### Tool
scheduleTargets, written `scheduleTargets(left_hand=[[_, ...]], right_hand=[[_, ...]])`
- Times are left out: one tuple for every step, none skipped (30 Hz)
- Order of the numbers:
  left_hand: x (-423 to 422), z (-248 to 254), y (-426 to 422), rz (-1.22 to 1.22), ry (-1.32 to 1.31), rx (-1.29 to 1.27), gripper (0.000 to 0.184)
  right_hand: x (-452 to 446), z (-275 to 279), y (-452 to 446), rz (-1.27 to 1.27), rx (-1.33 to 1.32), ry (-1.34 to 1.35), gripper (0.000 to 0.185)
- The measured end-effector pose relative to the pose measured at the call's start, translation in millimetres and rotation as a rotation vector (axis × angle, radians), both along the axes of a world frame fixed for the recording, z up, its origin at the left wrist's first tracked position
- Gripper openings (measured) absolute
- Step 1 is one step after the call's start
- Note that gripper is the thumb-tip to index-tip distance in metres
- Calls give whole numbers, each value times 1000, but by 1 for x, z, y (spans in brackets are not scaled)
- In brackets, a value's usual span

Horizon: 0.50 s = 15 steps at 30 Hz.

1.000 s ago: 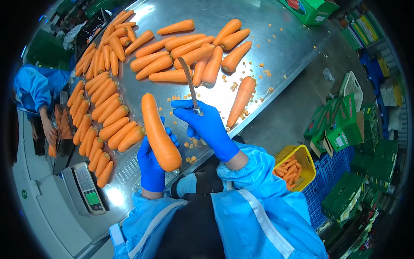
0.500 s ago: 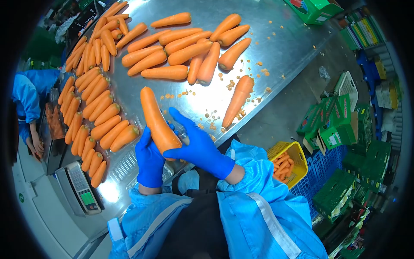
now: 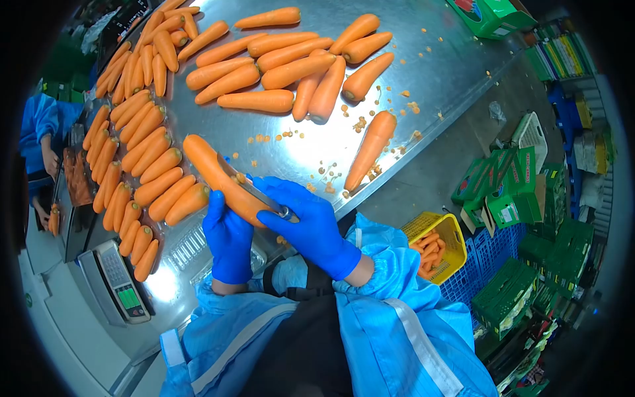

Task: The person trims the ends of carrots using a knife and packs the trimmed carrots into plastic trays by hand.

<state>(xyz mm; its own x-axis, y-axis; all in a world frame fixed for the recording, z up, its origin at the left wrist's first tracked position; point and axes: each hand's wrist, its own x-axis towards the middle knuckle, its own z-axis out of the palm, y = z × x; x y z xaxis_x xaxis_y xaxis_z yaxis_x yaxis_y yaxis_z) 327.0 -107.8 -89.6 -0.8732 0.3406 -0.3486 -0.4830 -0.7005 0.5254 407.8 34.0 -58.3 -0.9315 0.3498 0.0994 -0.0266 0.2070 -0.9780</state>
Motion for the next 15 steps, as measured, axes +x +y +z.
scheduleTargets(left_hand=[[0, 1, 1, 21, 12, -4, 56], [0, 2, 2, 8, 25, -3, 56], [1, 3, 2, -4, 38, -2, 57], [1, 5, 2, -15, 51, -1, 57], [2, 8, 4, -13, 55, 6, 58], [2, 11, 5, -10, 59, 15, 58], [3, 14, 6, -5, 62, 23, 59], [4, 14, 6, -5, 57, 14, 60], [4, 15, 5, -6, 52, 5, 60], [4, 15, 5, -9, 46, -5, 60], [4, 12, 4, -4, 41, 10, 60], [3, 8, 3, 1, 36, 26, 60], [2, 5, 3, 5, 31, 41, 60], [2, 5, 4, 1, 51, 29, 60], [2, 6, 5, -3, 70, 17, 60]], right_hand=[[-1, -2, -1, -18, 34, 72, 45], [-2, -2, 0, -2, 32, 69, 44], [-2, -2, 1, 16, 30, 66, 42], [-2, -1, 3, 33, 29, 62, 40], [-3, 9, 7, 1, -162, -137, 40], [-5, 29, 14, -31, -352, -337, 39], [-5, 33, 18, -39, -420, -342, 43], [-6, 37, 22, -49, -489, -346, 46], [-7, 41, 26, -61, -557, -351, 50], [-6, 38, 27, -52, -518, -283, 53], [-4, 32, 27, -23, -484, -238, 59], [-2, 27, 27, 4, -451, -193, 64], [-1, 23, 23, -3, -360, -152, 64], [-1, 20, 17, -9, -269, -112, 65], [-1, 18, 13, -15, -178, -73, 65]])
